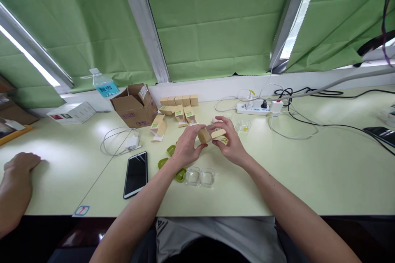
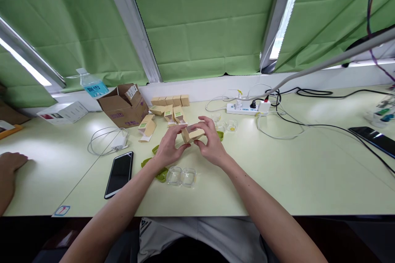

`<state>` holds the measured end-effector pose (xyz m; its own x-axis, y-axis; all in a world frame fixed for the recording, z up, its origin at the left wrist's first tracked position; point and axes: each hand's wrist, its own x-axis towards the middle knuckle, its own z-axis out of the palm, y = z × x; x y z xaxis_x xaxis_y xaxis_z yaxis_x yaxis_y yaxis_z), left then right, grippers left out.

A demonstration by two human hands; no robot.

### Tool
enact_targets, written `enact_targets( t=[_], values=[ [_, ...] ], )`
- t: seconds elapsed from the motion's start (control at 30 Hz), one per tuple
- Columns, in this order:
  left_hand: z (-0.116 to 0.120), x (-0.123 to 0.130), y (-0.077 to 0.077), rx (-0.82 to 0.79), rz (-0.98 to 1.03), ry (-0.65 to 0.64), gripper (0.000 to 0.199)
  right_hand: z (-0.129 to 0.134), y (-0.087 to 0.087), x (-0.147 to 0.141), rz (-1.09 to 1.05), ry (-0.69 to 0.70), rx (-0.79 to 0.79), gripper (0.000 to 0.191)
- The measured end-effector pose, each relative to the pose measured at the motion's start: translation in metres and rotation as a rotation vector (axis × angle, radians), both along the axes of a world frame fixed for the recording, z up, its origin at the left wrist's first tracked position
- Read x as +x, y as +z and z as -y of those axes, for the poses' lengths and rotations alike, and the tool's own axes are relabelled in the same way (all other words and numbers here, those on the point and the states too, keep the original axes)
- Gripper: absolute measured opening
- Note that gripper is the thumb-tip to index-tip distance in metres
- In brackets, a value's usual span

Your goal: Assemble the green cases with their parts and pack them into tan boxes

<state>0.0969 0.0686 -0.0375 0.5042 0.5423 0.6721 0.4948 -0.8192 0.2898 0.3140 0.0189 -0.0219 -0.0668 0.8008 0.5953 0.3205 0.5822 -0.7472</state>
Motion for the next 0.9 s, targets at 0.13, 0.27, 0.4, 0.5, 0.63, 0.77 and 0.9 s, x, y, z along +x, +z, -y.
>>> enact_targets(
  t=[0.13,0.27,0.4,0.5,0.63,0.77,0.9],
  values=[
    [-0.002,-0.002,0.000,-0.041,-0.038,0.025,0.068,-0.005,-0.002,0.003,-0.006,-0.042,-0.033,0.037],
    [-0.002,-0.002,0.001,-0.142,-0.089,0.074,0.072,-0.013,-0.009,0.004,-0.031,-0.065,-0.176,0.043],
    [0.000,-0.001,0.007,-0.310,-0.184,0.086,0.071,-0.017,-0.017,0.002,-0.015,-0.016,-0.266,0.045],
    [0.000,-0.003,0.009,-0.387,-0.196,0.060,0.055,-0.019,-0.021,0.001,-0.007,0.028,-0.307,0.047],
    [-0.004,-0.005,0.006,-0.334,-0.145,0.073,0.020,-0.021,-0.019,0.005,-0.054,-0.024,-0.265,0.055],
    [-0.006,-0.005,0.008,-0.292,-0.137,0.210,0.015,-0.022,-0.008,0.019,-0.055,-0.325,-0.162,0.042],
    [-0.007,-0.012,0.023,-0.316,-0.111,0.264,0.025,-0.023,0.001,0.034,0.079,-0.533,-0.185,0.032]
  ],
)
